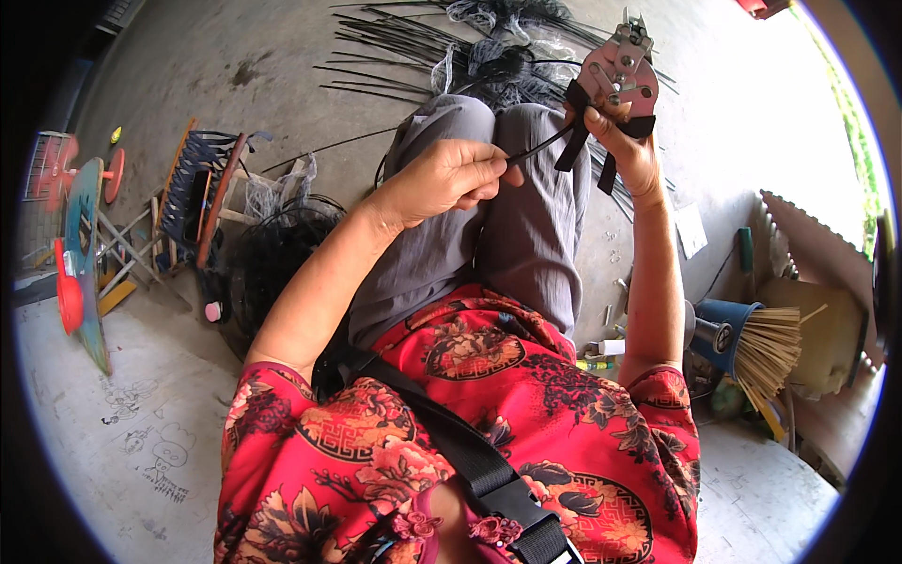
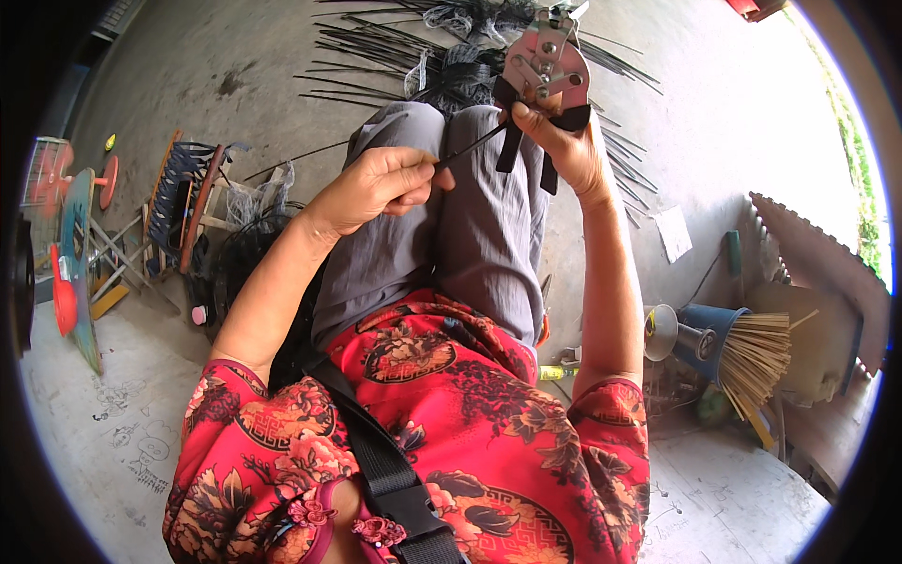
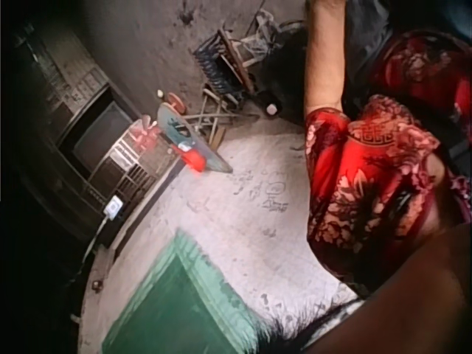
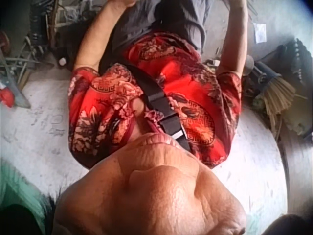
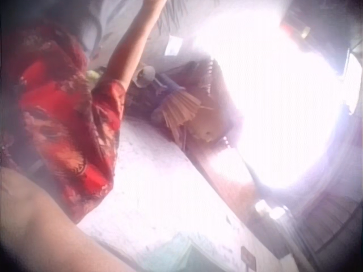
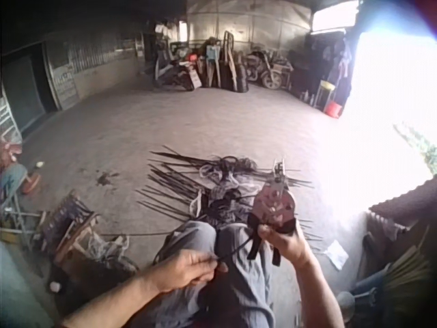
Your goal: The person assembles a black mesh structure on the ground using black plastic strips. They thread the strips through the mesh by hand and trim the excess length with a cutting tool.
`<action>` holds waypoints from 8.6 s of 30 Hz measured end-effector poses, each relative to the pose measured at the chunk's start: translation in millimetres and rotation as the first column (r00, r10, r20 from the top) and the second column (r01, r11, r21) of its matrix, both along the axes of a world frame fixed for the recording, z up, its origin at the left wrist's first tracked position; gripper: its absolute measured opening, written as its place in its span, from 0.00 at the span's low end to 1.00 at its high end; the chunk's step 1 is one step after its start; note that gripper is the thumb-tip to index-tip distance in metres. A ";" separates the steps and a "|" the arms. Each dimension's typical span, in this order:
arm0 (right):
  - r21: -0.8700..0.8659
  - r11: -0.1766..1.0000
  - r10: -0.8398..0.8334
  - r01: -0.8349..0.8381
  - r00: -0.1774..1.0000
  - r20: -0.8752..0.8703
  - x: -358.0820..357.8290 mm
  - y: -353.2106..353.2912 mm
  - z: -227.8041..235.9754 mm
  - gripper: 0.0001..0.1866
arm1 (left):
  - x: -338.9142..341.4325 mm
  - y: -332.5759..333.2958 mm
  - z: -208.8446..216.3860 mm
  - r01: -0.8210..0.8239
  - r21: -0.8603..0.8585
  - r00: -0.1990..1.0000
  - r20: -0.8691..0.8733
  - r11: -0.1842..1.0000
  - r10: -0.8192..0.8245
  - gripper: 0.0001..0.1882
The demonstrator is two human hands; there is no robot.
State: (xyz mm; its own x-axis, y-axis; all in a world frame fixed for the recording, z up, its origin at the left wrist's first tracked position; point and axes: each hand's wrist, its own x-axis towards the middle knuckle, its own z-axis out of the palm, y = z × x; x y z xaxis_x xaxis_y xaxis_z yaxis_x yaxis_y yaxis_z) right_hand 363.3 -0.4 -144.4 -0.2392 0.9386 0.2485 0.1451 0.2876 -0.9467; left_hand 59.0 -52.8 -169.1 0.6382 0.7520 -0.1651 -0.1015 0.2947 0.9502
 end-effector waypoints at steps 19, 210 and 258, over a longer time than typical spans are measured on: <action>-0.586 0.797 -0.191 0.146 0.981 -0.016 -22.5 -128.3 -76.5 0.21 | -18.7 14.1 36.3 -0.389 0.720 0.769 -0.090 0.575 0.633 0.12; 0.658 0.653 -0.155 -0.374 0.785 0.600 -84.4 -136.8 101.0 0.20 | -109.1 -62.7 225.1 -0.401 0.564 0.734 -0.274 0.722 0.622 0.18; -0.317 0.939 -0.027 0.130 0.950 0.311 16.6 -276.7 -129.3 0.12 | -107.9 47.6 111.0 -0.069 0.680 0.821 -0.377 0.730 0.429 0.15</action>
State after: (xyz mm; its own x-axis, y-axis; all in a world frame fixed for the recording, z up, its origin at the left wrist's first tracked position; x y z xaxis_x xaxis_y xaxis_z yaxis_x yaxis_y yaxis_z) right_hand 380.0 -277.1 -273.8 -0.1752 0.9731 -0.1495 0.4437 -0.0575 -0.8943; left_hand -48.9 -5.2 -58.1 0.3787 0.9102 0.1675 0.4349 -0.3348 0.8360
